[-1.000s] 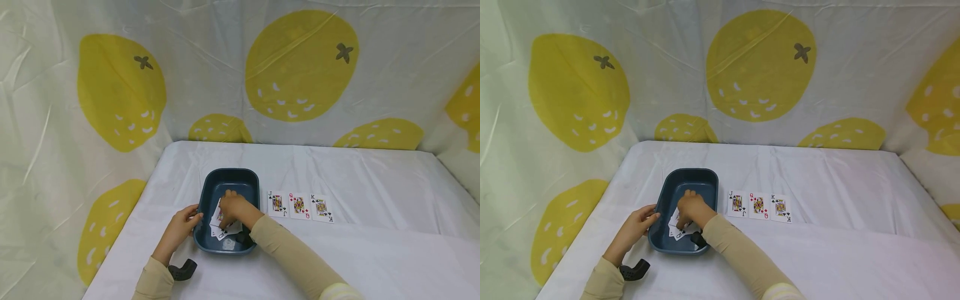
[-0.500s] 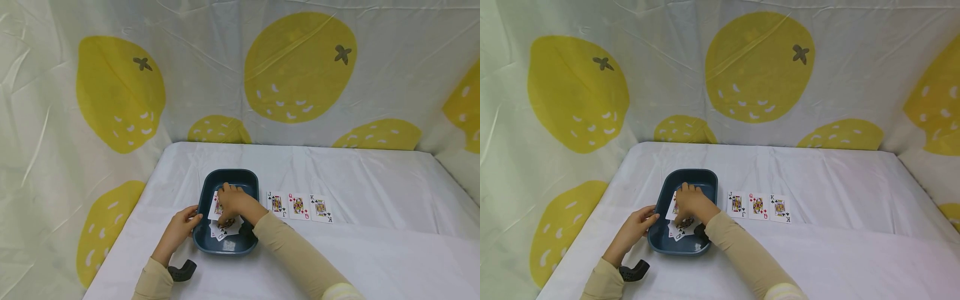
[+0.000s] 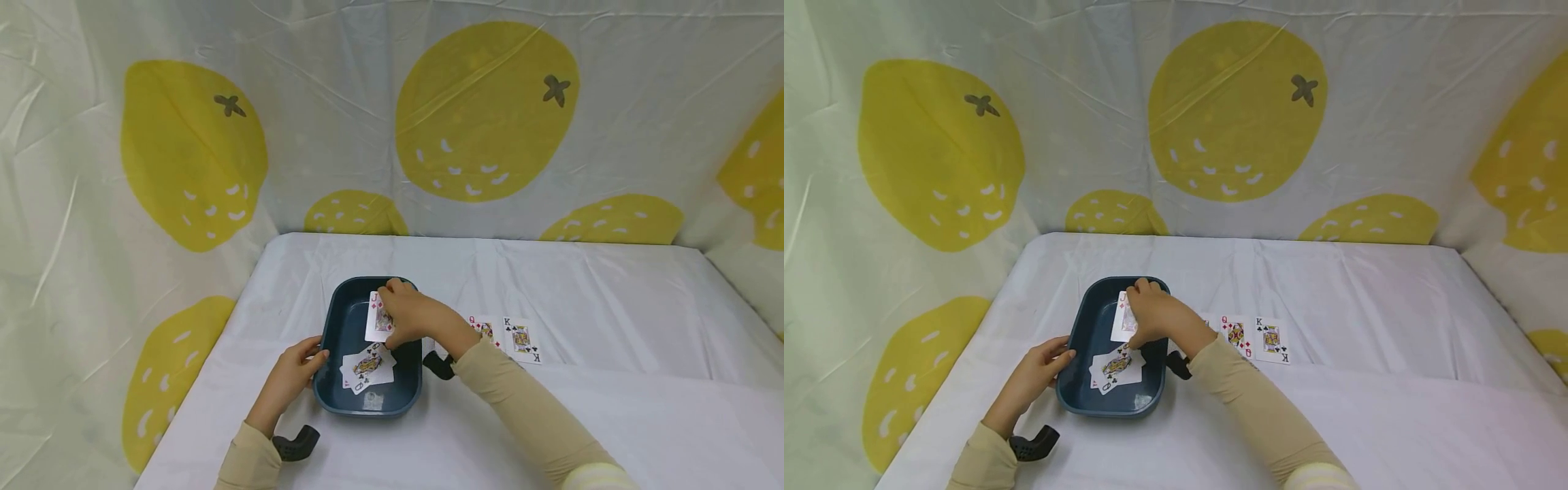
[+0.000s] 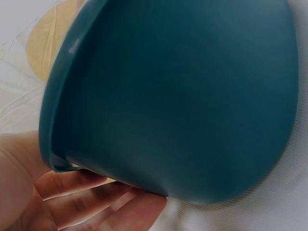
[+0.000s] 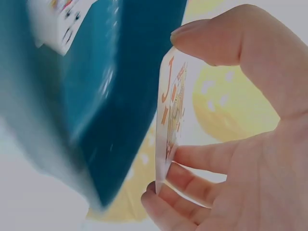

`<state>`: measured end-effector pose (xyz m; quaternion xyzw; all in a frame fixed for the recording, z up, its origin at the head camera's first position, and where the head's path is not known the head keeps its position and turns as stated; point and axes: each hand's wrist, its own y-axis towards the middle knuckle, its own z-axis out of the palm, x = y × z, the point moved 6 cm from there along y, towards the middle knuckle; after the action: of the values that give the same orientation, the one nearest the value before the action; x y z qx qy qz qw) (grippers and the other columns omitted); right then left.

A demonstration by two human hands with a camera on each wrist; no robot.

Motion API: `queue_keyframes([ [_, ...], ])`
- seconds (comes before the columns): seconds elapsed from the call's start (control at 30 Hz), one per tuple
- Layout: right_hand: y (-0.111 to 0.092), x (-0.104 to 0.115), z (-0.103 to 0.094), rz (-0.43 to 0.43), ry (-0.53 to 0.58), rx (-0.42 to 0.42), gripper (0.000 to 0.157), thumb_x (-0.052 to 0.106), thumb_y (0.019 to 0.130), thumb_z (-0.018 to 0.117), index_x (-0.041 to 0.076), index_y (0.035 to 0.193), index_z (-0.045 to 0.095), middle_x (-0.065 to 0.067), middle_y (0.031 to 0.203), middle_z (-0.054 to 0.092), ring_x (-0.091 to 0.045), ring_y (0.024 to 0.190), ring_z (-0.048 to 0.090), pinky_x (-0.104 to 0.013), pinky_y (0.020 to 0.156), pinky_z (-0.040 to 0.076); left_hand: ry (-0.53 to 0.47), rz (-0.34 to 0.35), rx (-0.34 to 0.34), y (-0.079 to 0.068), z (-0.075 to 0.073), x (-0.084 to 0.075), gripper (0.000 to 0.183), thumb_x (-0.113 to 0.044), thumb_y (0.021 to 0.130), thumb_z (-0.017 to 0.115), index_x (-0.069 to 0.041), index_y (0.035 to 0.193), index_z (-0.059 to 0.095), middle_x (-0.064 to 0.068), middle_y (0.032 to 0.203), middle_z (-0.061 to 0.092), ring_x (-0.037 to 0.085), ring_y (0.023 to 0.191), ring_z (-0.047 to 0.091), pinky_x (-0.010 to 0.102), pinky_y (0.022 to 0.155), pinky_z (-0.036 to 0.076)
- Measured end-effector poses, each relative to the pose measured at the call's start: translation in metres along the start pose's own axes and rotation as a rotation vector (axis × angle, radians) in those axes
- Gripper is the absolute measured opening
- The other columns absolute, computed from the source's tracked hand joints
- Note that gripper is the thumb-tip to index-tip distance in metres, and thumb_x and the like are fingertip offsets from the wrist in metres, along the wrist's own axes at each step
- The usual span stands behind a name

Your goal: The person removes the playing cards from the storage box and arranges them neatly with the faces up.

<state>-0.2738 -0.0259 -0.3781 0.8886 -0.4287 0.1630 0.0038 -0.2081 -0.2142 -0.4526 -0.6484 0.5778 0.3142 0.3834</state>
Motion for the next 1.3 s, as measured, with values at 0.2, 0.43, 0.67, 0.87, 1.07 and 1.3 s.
queue_keyframes([
  [0.2,-0.017,-0.037,-0.01,0.06,0.013,-0.031,0.091,0.027,0.062,0.077,-0.003,0.134,0.031,-0.021,0.132,0.03,-0.03,0.115,0.034,-0.038,0.09,0.04,0.01,0.0,-0.003,0.001,-0.001,0.0,0.039,-0.019,0.087,0.059,-0.004,0.123,0.053,0.014,0.108,0.06,0.02,0.078,0.058,0.03,0.056,0.051],
  [0.43,-0.044,-0.08,-0.012,0.088,0.056,-0.027,0.095,0.022,0.064,0.077,-0.008,0.137,0.023,-0.025,0.134,0.025,-0.035,0.12,0.028,-0.043,0.091,0.038,0.012,-0.01,0.002,0.001,0.0,0.0,0.04,-0.02,0.087,0.059,-0.004,0.124,0.052,0.014,0.109,0.06,0.02,0.079,0.058,0.03,0.056,0.051],
  [0.67,-0.079,-0.122,-0.008,0.159,0.078,-0.035,0.094,0.018,0.065,0.077,-0.01,0.136,0.022,-0.028,0.133,0.024,-0.038,0.117,0.032,-0.048,0.089,0.038,0.01,-0.007,0.0,0.001,-0.001,0.0,0.04,-0.019,0.087,0.059,-0.005,0.124,0.053,0.013,0.109,0.06,0.02,0.079,0.058,0.03,0.056,0.051],
  [0.87,-0.107,-0.149,-0.003,0.206,0.054,-0.007,0.091,0.015,0.066,0.075,-0.011,0.135,0.022,-0.031,0.132,0.025,-0.039,0.11,0.042,-0.048,0.084,0.042,-0.006,-0.001,-0.001,0.002,0.0,0.003,0.037,-0.018,0.088,0.058,-0.005,0.123,0.053,0.013,0.108,0.06,0.021,0.082,0.06,0.031,0.056,0.051],
  [1.07,-0.135,-0.174,0.007,0.228,0.065,0.002,0.087,0.01,0.064,0.073,-0.014,0.132,0.024,-0.033,0.13,0.025,-0.037,0.103,0.045,-0.044,0.08,0.043,-0.011,-0.005,-0.001,0.003,0.001,0.006,0.038,-0.019,0.088,0.059,-0.007,0.123,0.053,0.012,0.108,0.06,0.021,0.083,0.06,0.031,0.056,0.051],
  [1.3,-0.162,-0.205,0.019,0.222,0.028,-0.036,0.081,0.005,0.059,0.071,-0.018,0.126,0.031,-0.036,0.126,0.03,-0.047,0.115,0.033,-0.054,0.092,0.031,-0.001,0.004,0.006,0.002,0.001,0.006,0.038,-0.019,0.088,0.058,-0.006,0.123,0.053,0.013,0.109,0.06,0.02,0.083,0.06,0.032,0.057,0.051],
])
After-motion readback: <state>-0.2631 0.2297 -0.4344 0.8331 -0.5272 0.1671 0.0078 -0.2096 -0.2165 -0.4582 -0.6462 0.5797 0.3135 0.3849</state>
